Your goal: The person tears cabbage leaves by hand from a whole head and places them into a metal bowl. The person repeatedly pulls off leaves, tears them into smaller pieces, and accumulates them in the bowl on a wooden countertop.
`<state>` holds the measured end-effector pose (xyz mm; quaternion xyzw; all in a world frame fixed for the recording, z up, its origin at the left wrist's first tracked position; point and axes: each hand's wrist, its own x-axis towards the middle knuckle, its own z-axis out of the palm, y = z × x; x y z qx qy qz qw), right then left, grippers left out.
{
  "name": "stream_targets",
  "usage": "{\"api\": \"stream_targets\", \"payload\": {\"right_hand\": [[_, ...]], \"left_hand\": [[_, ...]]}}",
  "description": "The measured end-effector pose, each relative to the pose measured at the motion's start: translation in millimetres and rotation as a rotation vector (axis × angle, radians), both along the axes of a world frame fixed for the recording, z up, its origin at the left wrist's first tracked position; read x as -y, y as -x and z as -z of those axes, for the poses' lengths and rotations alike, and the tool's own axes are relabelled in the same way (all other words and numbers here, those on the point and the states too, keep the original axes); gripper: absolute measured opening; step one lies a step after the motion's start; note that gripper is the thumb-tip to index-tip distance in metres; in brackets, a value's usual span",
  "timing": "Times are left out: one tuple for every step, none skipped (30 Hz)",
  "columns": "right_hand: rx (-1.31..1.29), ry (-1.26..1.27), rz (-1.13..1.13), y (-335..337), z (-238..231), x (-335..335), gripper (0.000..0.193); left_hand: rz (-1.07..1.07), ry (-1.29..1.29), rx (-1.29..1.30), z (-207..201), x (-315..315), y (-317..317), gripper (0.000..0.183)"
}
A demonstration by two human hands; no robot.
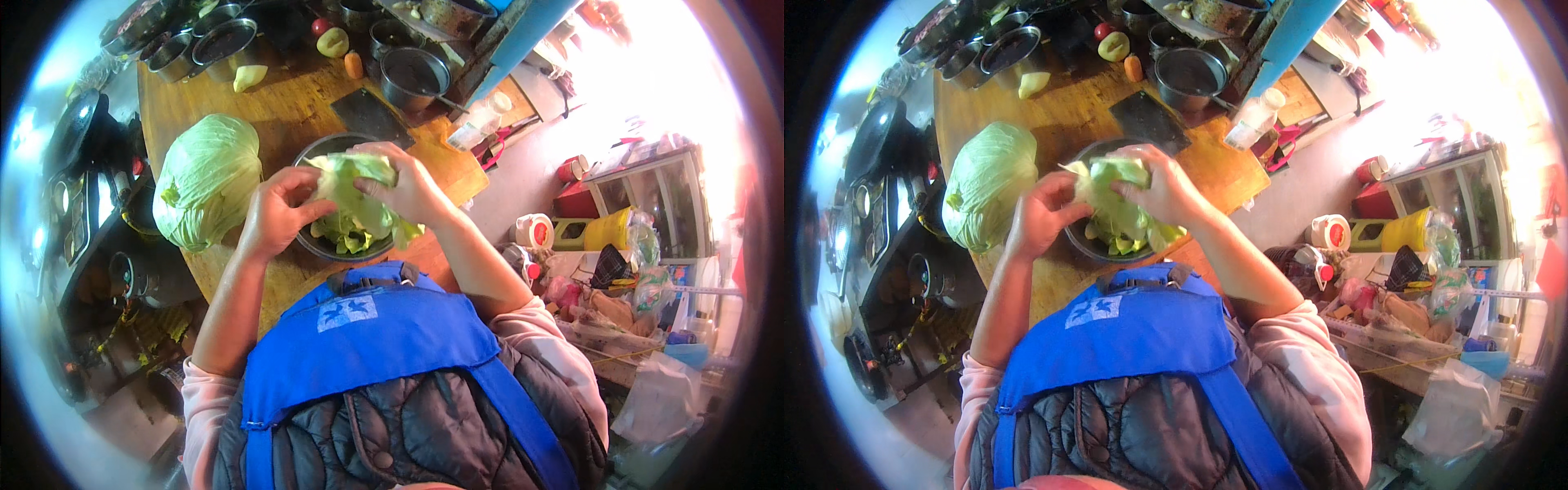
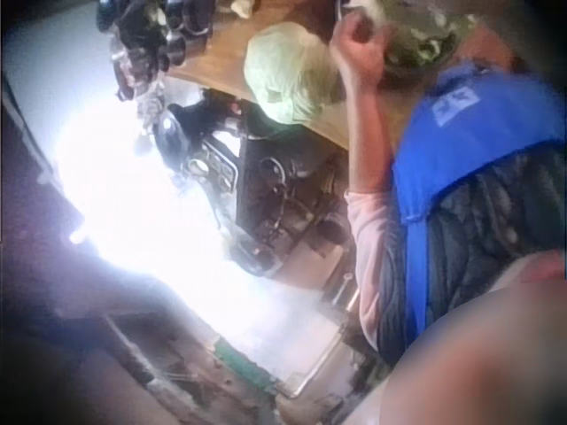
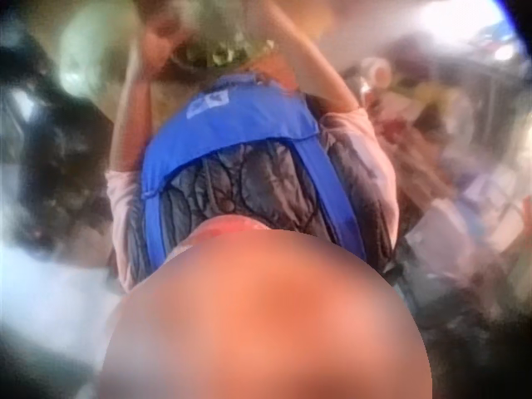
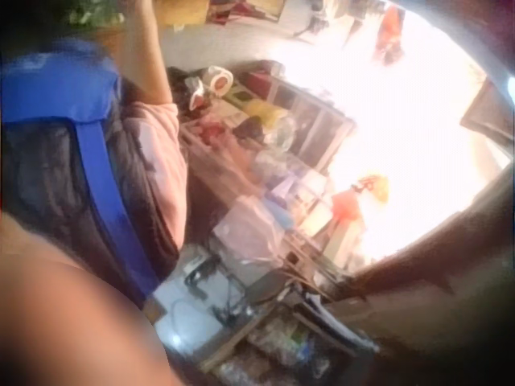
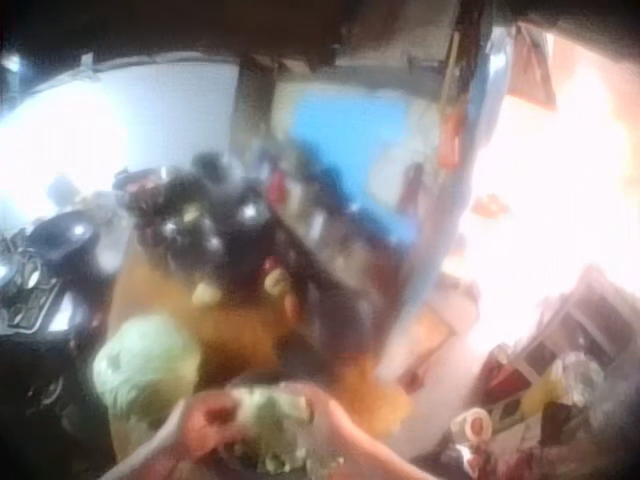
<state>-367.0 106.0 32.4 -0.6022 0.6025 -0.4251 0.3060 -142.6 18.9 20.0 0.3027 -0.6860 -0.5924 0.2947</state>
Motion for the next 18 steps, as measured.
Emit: {"api": "stream_targets", "payload": {"right_hand": [[0.162,-0.086,-0.044,-2.0,1.7,-1.1,0.056],[0.324,-0.134,-0.034,-6.0,2.6,-0.7,0.065],[0.213,-0.022,-0.074,-9.2,2.9,-1.2,0.076],[0.095,0.043,-0.042,-18.3,3.7,-2.3,0.088],[0.045,-0.088,-0.028,-25.6,3.8,0.0,0.099],[-0.046,-0.13,0.031,-26.7,1.6,-4.0,0.074],[0.024,-0.031,0.049,-27.6,0.0,-4.2,0.065],[0.07,0.001,0.051,-25.5,-2.5,-5.3,0.056],[0.063,-0.026,0.021,-20.7,-5.0,-5.9,0.047],[0.064,-0.031,-0.003,-12.5,-8.4,-6.7,0.038],[-0.024,-0.019,-0.076,-1.4,-11.8,-8.9,0.033],[-0.127,-0.084,-0.195,10.8,-15.6,-7.7,0.033],[-0.063,-0.099,-0.309,22.4,-19.3,-7.7,0.033],[0.026,-0.016,-0.417,28.4,-21.0,-7.0,0.032],[0.069,-0.06,-0.455,31.3,-21.8,-5.5,0.032],[0.056,-0.139,-0.369,40.4,-25.3,-5.3,0.031],[0.059,-0.206,-0.29,43.7,-25.9,-4.0,0.03],[0.06,-0.28,-0.199,48.2,-26.8,-2.7,0.03]], "left_hand": [[-0.016,0.148,0.04,-2.7,-3.9,1.1,0.03],[-0.033,0.303,0.071,-6.7,-6.4,5.2,0.028],[-0.078,0.247,0.036,-10.5,-12.0,10.6,0.025],[-0.089,0.352,0.038,-15.1,-17.5,13.7,0.025],[-0.1,0.447,0.036,-19.8,-21.3,16.5,0.025],[-0.112,0.524,0.028,-24.0,-25.0,17.0,0.025],[-0.125,0.573,0.017,-27.4,-27.4,15.5,0.023],[-0.121,0.569,0.022,-29.3,-28.3,12.8,0.023],[-0.122,0.549,0.023,-30.3,-28.7,6.9,0.023],[-0.127,0.519,0.024,-30.1,-26.8,1.7,0.023],[-0.083,0.366,-0.049,-28.7,-25.0,-4.6,0.024],[-0.062,0.275,-0.103,-27.0,-23.4,-11.7,0.025],[-0.045,0.174,-0.158,-25.2,-22.3,-19.2,0.025],[-0.025,0.071,-0.213,-23.3,-23.5,-26.9,0.025],[0.022,0.07,-0.228,-21.3,-26.4,-34.1,0.023],[0.006,0.028,-0.313,-21.4,-27.0,-44.0,0.023],[-0.003,0.005,-0.393,-21.6,-28.2,-55.1,0.022],[-0.012,-0.013,-0.492,-21.7,-28.3,-66.3,0.022]]}}
